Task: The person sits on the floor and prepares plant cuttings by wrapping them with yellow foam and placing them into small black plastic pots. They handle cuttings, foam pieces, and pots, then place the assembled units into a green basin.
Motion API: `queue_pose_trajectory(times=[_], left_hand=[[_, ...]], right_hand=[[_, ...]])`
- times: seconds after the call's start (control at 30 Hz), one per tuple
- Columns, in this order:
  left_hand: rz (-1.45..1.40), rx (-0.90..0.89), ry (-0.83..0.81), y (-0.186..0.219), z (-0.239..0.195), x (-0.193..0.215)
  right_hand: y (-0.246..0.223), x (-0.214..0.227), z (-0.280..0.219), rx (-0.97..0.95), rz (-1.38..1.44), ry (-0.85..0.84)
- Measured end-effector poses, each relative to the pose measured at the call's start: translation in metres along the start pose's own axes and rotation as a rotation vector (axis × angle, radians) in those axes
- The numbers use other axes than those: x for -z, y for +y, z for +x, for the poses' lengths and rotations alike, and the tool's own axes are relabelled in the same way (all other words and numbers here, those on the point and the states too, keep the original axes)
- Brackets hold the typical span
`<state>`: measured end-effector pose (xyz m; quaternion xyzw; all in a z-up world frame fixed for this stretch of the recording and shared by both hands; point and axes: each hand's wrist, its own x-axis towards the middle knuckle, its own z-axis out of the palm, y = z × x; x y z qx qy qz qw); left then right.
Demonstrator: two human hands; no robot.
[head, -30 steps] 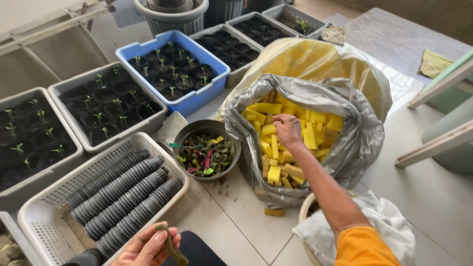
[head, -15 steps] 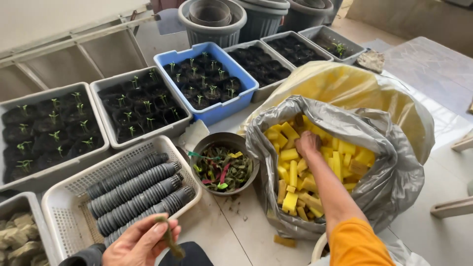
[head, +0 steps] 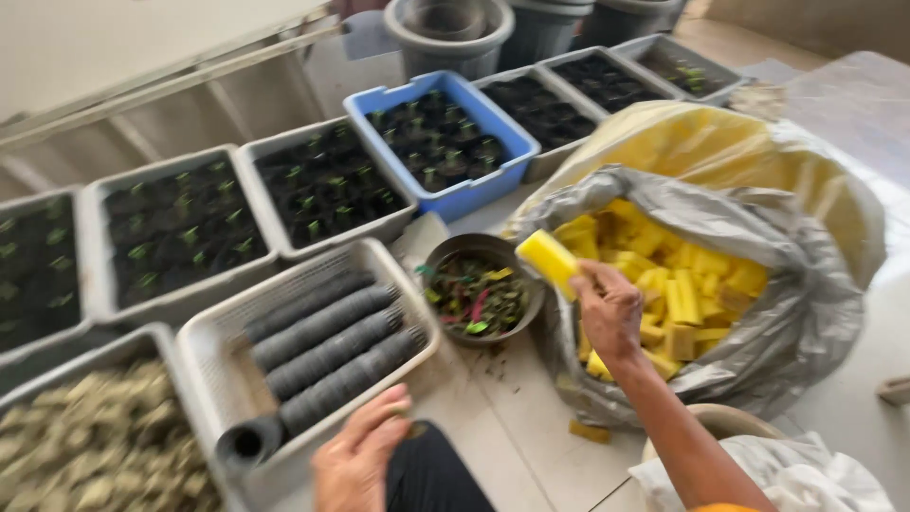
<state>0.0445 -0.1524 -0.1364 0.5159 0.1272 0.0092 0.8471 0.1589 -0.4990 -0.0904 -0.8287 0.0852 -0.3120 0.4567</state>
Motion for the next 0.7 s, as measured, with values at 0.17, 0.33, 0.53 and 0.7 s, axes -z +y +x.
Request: queue_pose_trajectory(times=[0.17,0.33,0.53,0.7], left_hand=[[0.44,-0.389,-0.074,0.074,-0.049,-0.012],[0.657,-0.6,-0.162,0.1,-0.062,0.023],[-0.11,-0.131,-0.022,0.094,-0.034,0.038],[-0.324,-0.109,0.039,0.093,-0.038,0.023]], right_hand=[[-0.117,-0.034,-0.06,0.015,0.151,-0.78],[-0.204,-0.069,-0.102,0.286,0.244,-1.154],[-0.247,-0.075,-0.151,0.752,0.202,-0.417],[-0.227,-0.082,-0.179,0.317,0.356,-0.544]])
